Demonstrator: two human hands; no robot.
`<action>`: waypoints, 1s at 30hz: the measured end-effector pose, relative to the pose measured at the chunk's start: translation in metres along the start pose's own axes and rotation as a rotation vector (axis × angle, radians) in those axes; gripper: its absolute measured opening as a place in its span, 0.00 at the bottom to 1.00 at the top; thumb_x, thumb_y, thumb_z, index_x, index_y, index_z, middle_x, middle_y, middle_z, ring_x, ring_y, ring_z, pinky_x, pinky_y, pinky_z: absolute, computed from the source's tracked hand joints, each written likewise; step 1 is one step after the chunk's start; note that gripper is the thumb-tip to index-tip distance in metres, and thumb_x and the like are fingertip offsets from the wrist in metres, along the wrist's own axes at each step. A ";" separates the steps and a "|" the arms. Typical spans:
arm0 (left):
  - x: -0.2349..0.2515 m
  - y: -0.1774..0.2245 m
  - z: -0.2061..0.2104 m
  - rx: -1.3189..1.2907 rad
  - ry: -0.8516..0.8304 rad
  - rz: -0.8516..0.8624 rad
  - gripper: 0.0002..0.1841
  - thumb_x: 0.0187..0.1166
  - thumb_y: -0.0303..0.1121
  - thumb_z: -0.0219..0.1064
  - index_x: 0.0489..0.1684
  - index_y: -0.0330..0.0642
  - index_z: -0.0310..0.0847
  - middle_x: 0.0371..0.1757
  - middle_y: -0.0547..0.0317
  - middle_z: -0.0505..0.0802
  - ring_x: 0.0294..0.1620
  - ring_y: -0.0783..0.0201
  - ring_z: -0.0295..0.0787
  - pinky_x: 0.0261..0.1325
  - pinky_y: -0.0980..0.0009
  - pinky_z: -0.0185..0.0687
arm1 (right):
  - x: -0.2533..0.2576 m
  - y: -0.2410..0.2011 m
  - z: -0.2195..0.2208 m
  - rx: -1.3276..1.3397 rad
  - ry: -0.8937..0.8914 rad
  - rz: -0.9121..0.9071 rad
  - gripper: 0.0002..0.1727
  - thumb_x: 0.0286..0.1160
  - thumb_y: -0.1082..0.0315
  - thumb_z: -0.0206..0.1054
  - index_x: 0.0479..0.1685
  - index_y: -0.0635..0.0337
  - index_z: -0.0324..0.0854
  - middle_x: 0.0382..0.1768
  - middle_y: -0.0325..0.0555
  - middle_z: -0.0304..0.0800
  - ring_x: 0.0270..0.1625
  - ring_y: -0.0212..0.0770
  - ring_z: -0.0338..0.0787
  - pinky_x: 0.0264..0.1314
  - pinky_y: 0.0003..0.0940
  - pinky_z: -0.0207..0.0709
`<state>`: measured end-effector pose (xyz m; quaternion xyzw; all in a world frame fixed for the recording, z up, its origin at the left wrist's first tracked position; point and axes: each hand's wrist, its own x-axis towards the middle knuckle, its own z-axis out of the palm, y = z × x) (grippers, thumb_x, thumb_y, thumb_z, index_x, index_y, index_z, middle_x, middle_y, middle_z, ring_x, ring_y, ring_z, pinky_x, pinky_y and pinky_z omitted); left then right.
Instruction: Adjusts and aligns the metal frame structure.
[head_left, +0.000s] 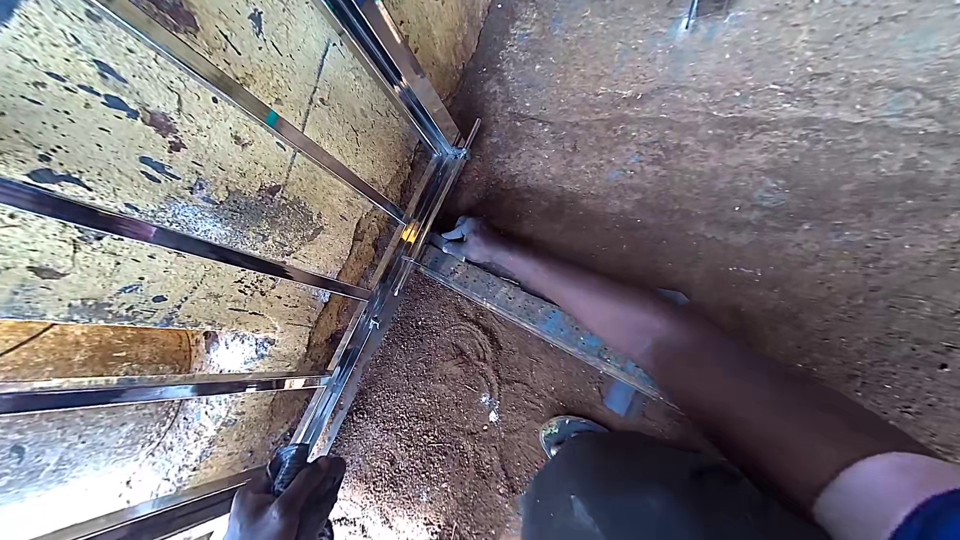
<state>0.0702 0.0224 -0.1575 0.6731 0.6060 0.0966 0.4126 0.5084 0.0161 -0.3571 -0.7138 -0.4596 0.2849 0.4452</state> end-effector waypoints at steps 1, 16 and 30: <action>0.000 0.001 0.000 0.009 0.001 -0.003 0.06 0.68 0.30 0.72 0.30 0.39 0.81 0.19 0.60 0.90 0.18 0.65 0.89 0.26 0.65 0.89 | -0.001 0.003 0.002 -0.005 0.010 -0.008 0.19 0.77 0.59 0.74 0.61 0.61 0.91 0.59 0.62 0.87 0.65 0.56 0.84 0.73 0.50 0.73; -0.015 0.013 0.002 -0.081 0.037 0.061 0.07 0.73 0.32 0.68 0.32 0.37 0.83 0.20 0.57 0.91 0.18 0.63 0.89 0.23 0.64 0.89 | -0.033 -0.014 0.018 -0.186 0.234 0.099 0.25 0.84 0.54 0.65 0.76 0.51 0.82 0.71 0.60 0.82 0.76 0.58 0.80 0.79 0.56 0.72; 0.060 0.088 0.155 0.228 0.016 0.408 0.24 0.94 0.45 0.50 0.65 0.33 0.81 0.60 0.41 0.88 0.62 0.50 0.85 0.70 0.47 0.77 | -0.136 -0.100 0.090 0.834 0.227 0.304 0.19 0.82 0.64 0.67 0.68 0.63 0.82 0.50 0.60 0.92 0.51 0.53 0.93 0.59 0.56 0.85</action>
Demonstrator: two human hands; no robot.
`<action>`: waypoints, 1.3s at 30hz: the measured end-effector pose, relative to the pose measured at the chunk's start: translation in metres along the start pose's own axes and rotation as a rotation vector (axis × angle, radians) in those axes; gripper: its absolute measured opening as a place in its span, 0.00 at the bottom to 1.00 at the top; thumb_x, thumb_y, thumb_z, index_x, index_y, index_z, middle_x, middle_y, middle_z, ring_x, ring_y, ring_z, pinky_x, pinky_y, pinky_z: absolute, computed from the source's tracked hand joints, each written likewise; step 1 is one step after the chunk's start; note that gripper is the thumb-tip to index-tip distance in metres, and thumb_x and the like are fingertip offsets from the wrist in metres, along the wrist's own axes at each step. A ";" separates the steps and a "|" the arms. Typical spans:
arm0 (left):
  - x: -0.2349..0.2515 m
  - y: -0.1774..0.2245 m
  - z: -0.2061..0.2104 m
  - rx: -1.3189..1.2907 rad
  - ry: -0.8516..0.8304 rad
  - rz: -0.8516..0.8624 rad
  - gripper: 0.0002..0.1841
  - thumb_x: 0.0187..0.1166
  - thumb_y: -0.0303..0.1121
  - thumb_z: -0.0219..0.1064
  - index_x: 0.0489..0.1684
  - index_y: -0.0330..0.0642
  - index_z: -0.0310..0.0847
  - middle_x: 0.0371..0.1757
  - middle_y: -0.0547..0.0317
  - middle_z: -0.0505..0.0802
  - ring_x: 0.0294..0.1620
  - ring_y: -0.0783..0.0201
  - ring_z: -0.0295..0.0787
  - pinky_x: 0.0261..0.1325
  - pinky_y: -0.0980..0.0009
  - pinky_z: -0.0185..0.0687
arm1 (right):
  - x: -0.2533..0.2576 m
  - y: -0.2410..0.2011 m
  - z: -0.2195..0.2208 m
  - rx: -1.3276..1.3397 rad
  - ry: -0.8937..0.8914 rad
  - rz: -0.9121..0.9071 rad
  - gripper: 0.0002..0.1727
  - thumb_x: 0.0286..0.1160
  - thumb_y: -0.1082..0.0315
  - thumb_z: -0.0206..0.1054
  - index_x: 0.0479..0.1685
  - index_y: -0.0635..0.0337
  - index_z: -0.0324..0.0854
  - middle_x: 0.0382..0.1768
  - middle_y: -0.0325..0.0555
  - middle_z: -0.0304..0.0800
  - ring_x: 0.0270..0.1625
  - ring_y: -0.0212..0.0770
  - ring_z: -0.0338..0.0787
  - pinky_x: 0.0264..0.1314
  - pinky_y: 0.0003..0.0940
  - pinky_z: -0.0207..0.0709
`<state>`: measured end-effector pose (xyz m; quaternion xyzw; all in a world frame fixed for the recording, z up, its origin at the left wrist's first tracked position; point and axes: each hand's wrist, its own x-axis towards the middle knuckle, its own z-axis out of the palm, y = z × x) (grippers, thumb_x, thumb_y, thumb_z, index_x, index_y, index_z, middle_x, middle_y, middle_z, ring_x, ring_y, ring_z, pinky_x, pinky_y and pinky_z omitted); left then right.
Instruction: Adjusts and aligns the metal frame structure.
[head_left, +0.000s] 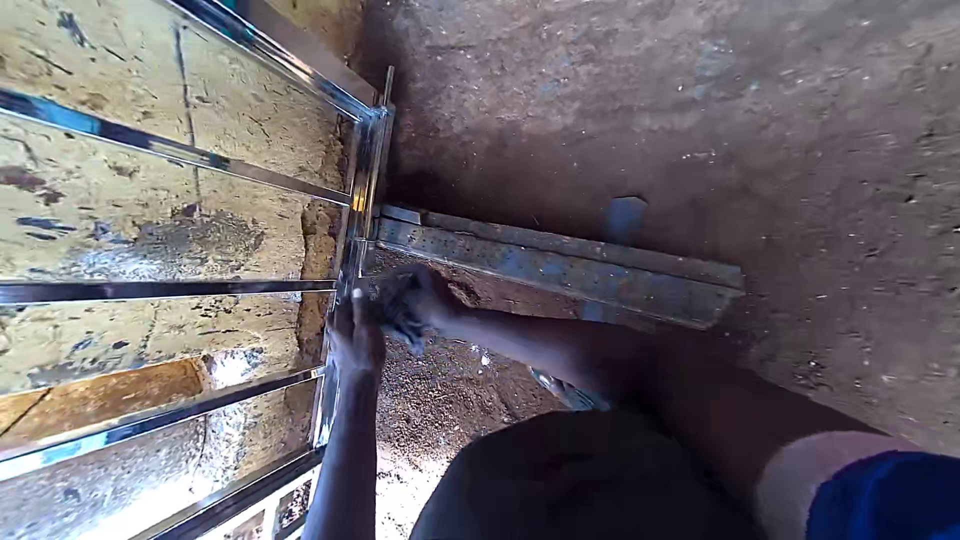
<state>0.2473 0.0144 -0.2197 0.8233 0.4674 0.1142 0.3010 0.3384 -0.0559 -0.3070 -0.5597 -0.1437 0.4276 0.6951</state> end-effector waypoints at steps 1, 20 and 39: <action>0.012 -0.002 -0.001 0.202 -0.025 0.059 0.25 0.90 0.45 0.58 0.71 0.32 0.79 0.67 0.34 0.86 0.70 0.40 0.81 0.75 0.37 0.70 | 0.005 0.000 -0.009 -0.009 0.095 0.007 0.19 0.83 0.63 0.67 0.67 0.63 0.82 0.51 0.60 0.91 0.53 0.53 0.92 0.61 0.56 0.84; 0.103 -0.023 0.033 0.878 -0.030 0.133 0.27 0.86 0.44 0.65 0.73 0.30 0.77 0.72 0.29 0.81 0.77 0.33 0.75 0.77 0.40 0.71 | 0.124 -0.003 0.018 -0.855 0.032 -0.218 0.13 0.75 0.68 0.66 0.50 0.68 0.89 0.68 0.64 0.80 0.74 0.60 0.78 0.74 0.52 0.75; 0.102 -0.028 0.020 0.967 -0.092 0.279 0.25 0.84 0.40 0.65 0.70 0.26 0.77 0.66 0.29 0.87 0.73 0.34 0.82 0.74 0.40 0.74 | 0.119 -0.013 0.007 -0.768 -0.103 -0.161 0.14 0.74 0.67 0.69 0.49 0.70 0.89 0.62 0.67 0.86 0.69 0.61 0.84 0.71 0.57 0.76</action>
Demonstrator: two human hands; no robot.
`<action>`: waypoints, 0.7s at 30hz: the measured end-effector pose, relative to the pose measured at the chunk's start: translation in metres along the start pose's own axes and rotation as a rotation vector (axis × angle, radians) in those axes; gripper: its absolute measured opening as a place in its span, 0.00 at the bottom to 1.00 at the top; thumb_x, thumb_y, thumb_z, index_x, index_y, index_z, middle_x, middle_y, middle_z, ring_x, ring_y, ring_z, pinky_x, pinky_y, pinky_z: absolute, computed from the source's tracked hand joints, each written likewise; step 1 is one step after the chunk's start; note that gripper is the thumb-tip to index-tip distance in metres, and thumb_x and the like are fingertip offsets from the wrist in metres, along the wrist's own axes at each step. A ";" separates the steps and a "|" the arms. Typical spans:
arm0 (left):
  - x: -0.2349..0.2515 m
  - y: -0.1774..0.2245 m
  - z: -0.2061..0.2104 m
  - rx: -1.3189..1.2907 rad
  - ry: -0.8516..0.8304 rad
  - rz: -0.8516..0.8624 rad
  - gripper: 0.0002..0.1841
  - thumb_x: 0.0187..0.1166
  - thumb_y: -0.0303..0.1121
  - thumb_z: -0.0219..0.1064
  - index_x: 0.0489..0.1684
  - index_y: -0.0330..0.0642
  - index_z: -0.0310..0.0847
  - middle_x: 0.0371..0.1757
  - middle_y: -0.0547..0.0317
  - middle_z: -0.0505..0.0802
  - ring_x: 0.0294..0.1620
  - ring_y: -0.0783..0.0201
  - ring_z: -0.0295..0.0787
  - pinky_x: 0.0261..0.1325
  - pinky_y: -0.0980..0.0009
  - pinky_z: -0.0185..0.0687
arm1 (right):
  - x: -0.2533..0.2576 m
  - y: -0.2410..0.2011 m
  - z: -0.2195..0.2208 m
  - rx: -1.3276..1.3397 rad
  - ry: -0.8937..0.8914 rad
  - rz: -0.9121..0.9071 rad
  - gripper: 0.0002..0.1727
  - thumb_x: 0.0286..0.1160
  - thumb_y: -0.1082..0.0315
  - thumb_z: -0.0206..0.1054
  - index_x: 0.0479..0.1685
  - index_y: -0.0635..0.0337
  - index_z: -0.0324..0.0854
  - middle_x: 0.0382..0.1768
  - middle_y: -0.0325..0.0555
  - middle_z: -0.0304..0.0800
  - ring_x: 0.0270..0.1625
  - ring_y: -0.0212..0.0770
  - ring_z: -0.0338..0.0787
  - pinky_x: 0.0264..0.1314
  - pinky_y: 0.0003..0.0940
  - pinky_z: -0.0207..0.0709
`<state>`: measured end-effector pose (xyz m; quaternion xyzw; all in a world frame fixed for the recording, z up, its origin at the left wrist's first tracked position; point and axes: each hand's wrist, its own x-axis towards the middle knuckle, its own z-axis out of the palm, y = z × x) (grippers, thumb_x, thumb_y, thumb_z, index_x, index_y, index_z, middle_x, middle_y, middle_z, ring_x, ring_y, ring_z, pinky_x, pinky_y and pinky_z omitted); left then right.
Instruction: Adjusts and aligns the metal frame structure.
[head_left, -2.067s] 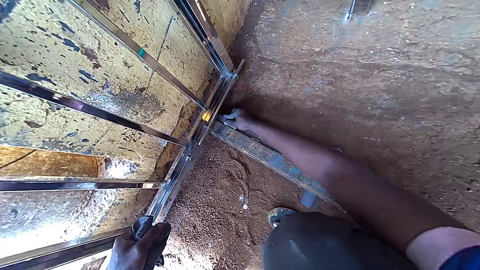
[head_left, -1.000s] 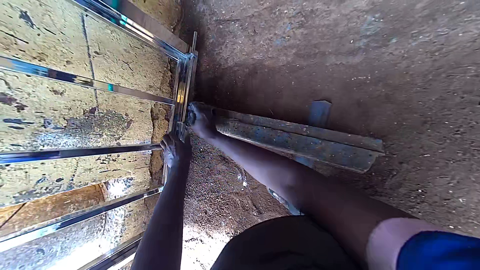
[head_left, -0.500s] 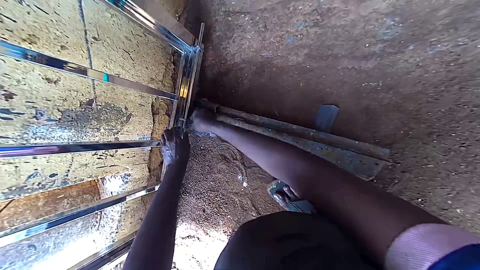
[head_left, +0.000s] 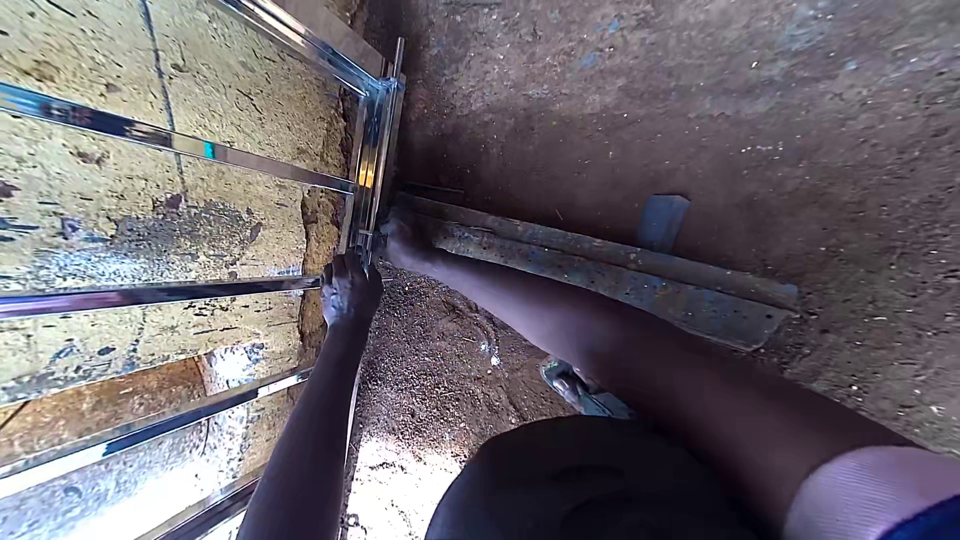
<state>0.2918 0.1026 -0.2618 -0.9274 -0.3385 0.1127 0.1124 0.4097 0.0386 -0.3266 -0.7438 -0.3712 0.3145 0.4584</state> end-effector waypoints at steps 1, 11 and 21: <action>-0.001 -0.002 0.001 -0.006 0.010 0.011 0.25 0.83 0.40 0.65 0.68 0.26 0.78 0.65 0.29 0.87 0.72 0.33 0.83 0.73 0.39 0.75 | -0.002 -0.004 -0.011 0.009 -0.092 0.036 0.14 0.76 0.66 0.69 0.49 0.70 0.88 0.60 0.66 0.87 0.69 0.61 0.85 0.70 0.58 0.76; 0.000 -0.006 0.003 -0.038 0.056 0.029 0.26 0.78 0.39 0.69 0.69 0.29 0.79 0.63 0.32 0.90 0.69 0.34 0.85 0.70 0.37 0.76 | 0.015 0.000 0.004 0.214 0.268 0.180 0.14 0.74 0.70 0.65 0.54 0.59 0.92 0.55 0.56 0.94 0.64 0.54 0.90 0.67 0.55 0.80; -0.002 -0.012 0.007 -0.078 0.106 0.058 0.26 0.76 0.37 0.71 0.68 0.27 0.80 0.62 0.31 0.90 0.67 0.33 0.87 0.67 0.36 0.78 | 0.062 0.026 -0.052 0.297 0.392 0.295 0.20 0.67 0.67 0.75 0.60 0.56 0.89 0.57 0.55 0.93 0.63 0.55 0.90 0.65 0.58 0.82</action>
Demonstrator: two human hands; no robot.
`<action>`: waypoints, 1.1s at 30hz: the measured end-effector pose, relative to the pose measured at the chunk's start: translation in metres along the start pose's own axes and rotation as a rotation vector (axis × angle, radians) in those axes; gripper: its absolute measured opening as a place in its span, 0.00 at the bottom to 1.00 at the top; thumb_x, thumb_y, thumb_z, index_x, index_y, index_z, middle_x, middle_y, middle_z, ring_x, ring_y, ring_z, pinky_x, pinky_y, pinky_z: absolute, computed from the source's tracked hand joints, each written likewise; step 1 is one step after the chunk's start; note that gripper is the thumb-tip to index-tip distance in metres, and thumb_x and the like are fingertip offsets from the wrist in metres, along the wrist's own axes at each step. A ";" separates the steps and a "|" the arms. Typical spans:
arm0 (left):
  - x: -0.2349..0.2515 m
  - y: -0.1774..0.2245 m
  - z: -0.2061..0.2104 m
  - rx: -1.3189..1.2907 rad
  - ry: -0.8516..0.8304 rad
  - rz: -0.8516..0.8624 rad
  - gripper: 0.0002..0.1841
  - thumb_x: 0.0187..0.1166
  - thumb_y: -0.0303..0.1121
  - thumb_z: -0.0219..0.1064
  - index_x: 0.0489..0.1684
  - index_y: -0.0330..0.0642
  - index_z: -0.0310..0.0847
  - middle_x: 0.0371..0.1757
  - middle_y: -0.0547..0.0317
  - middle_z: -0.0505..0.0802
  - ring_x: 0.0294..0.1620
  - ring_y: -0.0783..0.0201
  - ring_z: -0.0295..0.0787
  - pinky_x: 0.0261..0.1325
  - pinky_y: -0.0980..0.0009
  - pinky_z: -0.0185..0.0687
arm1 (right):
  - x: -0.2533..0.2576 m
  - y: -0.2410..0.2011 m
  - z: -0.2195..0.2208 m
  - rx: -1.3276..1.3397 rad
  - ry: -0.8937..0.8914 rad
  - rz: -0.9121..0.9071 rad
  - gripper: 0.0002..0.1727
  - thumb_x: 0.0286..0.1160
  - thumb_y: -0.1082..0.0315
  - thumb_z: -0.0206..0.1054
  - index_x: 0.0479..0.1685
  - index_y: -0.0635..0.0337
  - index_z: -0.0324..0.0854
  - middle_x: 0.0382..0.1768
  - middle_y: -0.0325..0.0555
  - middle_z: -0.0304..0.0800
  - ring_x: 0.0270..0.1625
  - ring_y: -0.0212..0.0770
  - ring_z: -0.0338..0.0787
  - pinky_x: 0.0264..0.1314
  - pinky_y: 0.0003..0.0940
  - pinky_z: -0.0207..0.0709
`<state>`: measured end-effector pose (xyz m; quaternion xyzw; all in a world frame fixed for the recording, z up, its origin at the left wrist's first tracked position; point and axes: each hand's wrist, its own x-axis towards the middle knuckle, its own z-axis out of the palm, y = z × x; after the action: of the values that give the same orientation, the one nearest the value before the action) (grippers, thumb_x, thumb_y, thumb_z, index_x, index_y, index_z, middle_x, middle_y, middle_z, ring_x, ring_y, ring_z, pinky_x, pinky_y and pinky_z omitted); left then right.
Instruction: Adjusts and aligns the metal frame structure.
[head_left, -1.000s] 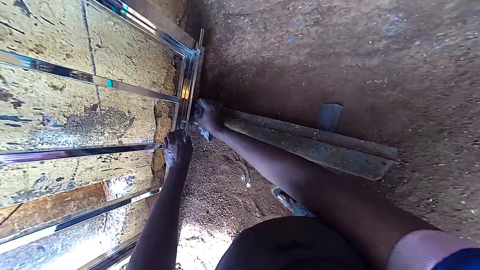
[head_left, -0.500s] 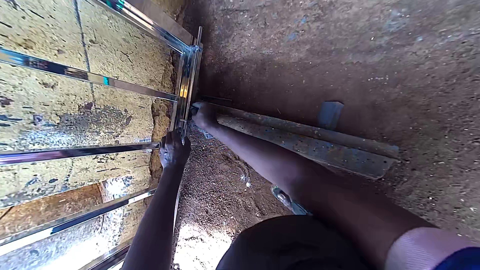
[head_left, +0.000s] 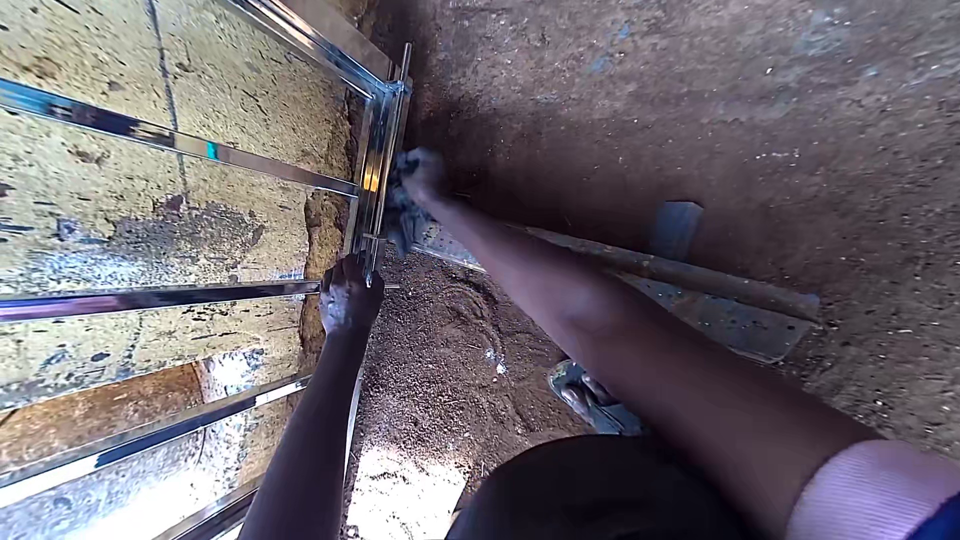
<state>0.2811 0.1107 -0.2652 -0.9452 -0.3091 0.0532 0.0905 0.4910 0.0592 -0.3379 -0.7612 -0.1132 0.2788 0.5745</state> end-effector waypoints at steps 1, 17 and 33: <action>-0.001 0.000 0.000 -0.004 -0.002 0.002 0.26 0.76 0.37 0.71 0.68 0.27 0.80 0.62 0.31 0.90 0.67 0.33 0.87 0.67 0.36 0.78 | 0.007 0.001 -0.003 -0.039 -0.008 0.029 0.20 0.66 0.66 0.75 0.60 0.56 0.88 0.57 0.55 0.93 0.64 0.55 0.90 0.65 0.59 0.81; -0.002 0.000 -0.002 -0.055 -0.004 -0.028 0.27 0.75 0.38 0.72 0.70 0.28 0.79 0.61 0.32 0.91 0.66 0.33 0.87 0.67 0.36 0.79 | -0.052 -0.007 0.020 0.126 -0.089 0.140 0.16 0.73 0.66 0.70 0.58 0.57 0.89 0.54 0.54 0.93 0.61 0.53 0.90 0.63 0.57 0.81; 0.000 -0.001 0.001 -0.076 0.050 -0.002 0.27 0.75 0.37 0.72 0.69 0.28 0.80 0.61 0.32 0.91 0.66 0.33 0.87 0.65 0.35 0.79 | -0.060 -0.016 0.008 -0.070 -0.304 0.151 0.32 0.67 0.66 0.76 0.72 0.64 0.70 0.57 0.64 0.87 0.62 0.60 0.89 0.60 0.60 0.82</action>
<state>0.2805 0.1122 -0.2661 -0.9487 -0.3094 0.0174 0.0622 0.4403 0.0415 -0.3064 -0.7360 -0.1509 0.4291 0.5014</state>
